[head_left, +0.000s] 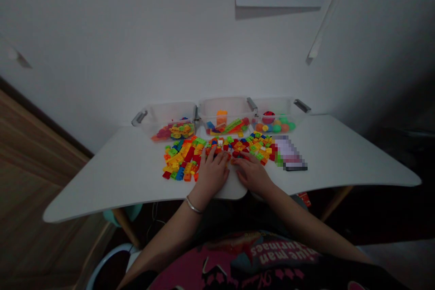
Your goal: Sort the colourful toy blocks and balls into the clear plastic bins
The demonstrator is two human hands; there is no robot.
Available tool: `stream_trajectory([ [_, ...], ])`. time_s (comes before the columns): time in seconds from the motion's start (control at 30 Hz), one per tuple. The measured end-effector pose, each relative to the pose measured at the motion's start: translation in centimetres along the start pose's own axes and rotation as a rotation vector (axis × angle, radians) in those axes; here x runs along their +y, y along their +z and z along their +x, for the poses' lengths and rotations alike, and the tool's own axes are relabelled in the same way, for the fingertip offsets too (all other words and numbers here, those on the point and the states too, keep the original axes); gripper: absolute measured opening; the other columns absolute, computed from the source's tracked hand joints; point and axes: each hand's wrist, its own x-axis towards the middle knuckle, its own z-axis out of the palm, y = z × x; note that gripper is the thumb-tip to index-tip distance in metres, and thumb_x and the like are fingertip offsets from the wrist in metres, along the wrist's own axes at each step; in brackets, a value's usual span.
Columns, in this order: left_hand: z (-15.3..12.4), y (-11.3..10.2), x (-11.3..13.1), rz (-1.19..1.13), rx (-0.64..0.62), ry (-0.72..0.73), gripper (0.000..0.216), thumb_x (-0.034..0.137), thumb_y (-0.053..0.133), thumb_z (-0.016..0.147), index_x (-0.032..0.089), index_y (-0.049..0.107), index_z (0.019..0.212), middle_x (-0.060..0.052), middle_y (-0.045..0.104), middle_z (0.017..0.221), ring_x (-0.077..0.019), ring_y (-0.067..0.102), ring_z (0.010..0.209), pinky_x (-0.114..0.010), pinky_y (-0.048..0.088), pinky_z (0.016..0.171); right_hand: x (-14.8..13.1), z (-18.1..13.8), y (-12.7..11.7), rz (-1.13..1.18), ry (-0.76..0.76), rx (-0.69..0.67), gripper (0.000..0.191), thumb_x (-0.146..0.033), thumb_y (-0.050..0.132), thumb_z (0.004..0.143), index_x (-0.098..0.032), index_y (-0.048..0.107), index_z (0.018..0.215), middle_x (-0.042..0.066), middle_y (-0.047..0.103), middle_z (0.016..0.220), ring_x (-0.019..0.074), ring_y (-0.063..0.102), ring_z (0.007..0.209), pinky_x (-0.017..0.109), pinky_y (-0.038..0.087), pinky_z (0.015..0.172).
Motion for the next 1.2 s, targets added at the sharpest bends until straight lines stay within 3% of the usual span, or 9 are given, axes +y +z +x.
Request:
stream_trajectory([
  [0.23,-0.4,0.1,0.4,-0.015,0.09,-0.004,0.027,0.031,0.055,0.093,0.026,0.071,0.114,-0.006,0.069,0.126,-0.0313,0.053,0.127,-0.062,0.03,0.116,0.6,-0.2,0.5,0.042,-0.101,0.021,0.031,-0.008,0.054,0.081,-0.021,0.068,0.106,0.007,0.074,0.108,0.0273,0.056,0.123,0.047,0.047,0.104],
  [0.37,-0.3,0.8,0.6,0.015,0.095,0.045,0.029,0.032,0.06,0.09,0.026,0.07,0.117,-0.006,0.063,0.135,-0.0331,0.05,0.131,-0.064,0.03,0.116,0.7,-0.2,0.5,0.046,-0.038,0.1,0.026,-0.009,0.053,0.082,-0.021,0.065,0.101,0.007,0.073,0.106,0.0268,0.058,0.118,0.046,0.049,0.102],
  [0.47,0.1,1.1,0.9,0.021,0.078,0.071,0.022,0.031,0.061,0.089,0.025,0.073,0.107,-0.005,0.062,0.138,-0.034,0.048,0.134,-0.066,0.029,0.116,0.8,0.0,0.4,0.026,0.014,0.179,0.022,-0.01,0.053,0.082,-0.022,0.063,0.097,0.008,0.072,0.103,0.0274,0.06,0.111,0.048,0.048,0.101],
  [0.63,0.3,1.3,1.3,-0.005,0.09,0.087,0.012,0.028,0.064,0.088,0.024,0.075,0.085,-0.004,0.069,0.126,-0.0332,0.05,0.133,-0.065,0.029,0.116,0.9,0.2,0.4,-0.028,0.07,0.242,0.023,-0.013,0.053,0.082,-0.019,0.063,0.102,0.013,0.068,0.11,0.0289,0.059,0.108,0.051,0.046,0.101],
  [0.77,0.5,0.6,0.8,-0.084,0.137,0.082,0.011,0.026,0.064,0.086,0.025,0.075,0.086,-0.003,0.071,0.12,-0.0325,0.052,0.128,-0.065,0.03,0.114,1.0,0.1,0.6,-0.024,0.089,0.224,0.024,-0.014,0.055,0.082,-0.018,0.063,0.103,0.013,0.067,0.112,0.0291,0.058,0.11,0.051,0.045,0.101],
  [0.87,1.0,-0.9,-1.1,-0.191,0.178,-0.023,0.015,0.024,0.06,0.085,0.022,0.073,0.093,-0.006,0.074,0.102,-0.0278,0.06,0.108,-0.052,0.045,0.102,1.1,0.1,0.6,-0.02,0.078,0.226,0.024,-0.014,0.055,0.082,-0.017,0.064,0.104,0.014,0.067,0.112,0.0288,0.058,0.11,0.051,0.045,0.102],
  [0.97,2.1,-3.0,-4.4,-0.288,0.284,-0.224,0.022,0.026,0.048,0.09,0.019,0.068,0.081,-0.007,0.071,0.083,-0.0226,0.062,0.085,-0.041,0.051,0.084,1.1,0.0,0.6,-0.021,0.075,0.214,0.024,-0.015,0.054,0.083,-0.017,0.064,0.105,0.014,0.067,0.113,0.0288,0.058,0.111,0.051,0.045,0.102],
  [1.07,3.6,-4.9,-8.2,-0.451,0.472,-0.334,0.029,0.037,0.047,0.093,0.018,0.067,0.084,-0.007,0.071,0.086,-0.0203,0.064,0.084,-0.035,0.051,0.081,1.1,0.1,0.5,-0.025,0.063,0.197,0.026,-0.015,0.053,0.084,-0.017,0.065,0.108,0.013,0.067,0.115,0.029,0.057,0.113,0.051,0.044,0.104],
  [1.2,5.7,-6.4,-12.4,-0.625,0.699,-0.44,0.036,0.043,0.048,0.092,0.017,0.07,0.102,-0.008,0.074,0.104,-0.0197,0.068,0.096,-0.032,0.052,0.087,1.0,0.1,0.4,-0.014,0.057,0.197,0.028,-0.016,0.052,0.085,-0.018,0.065,0.11,0.013,0.068,0.117,0.0285,0.057,0.114,0.052,0.044,0.105],
])
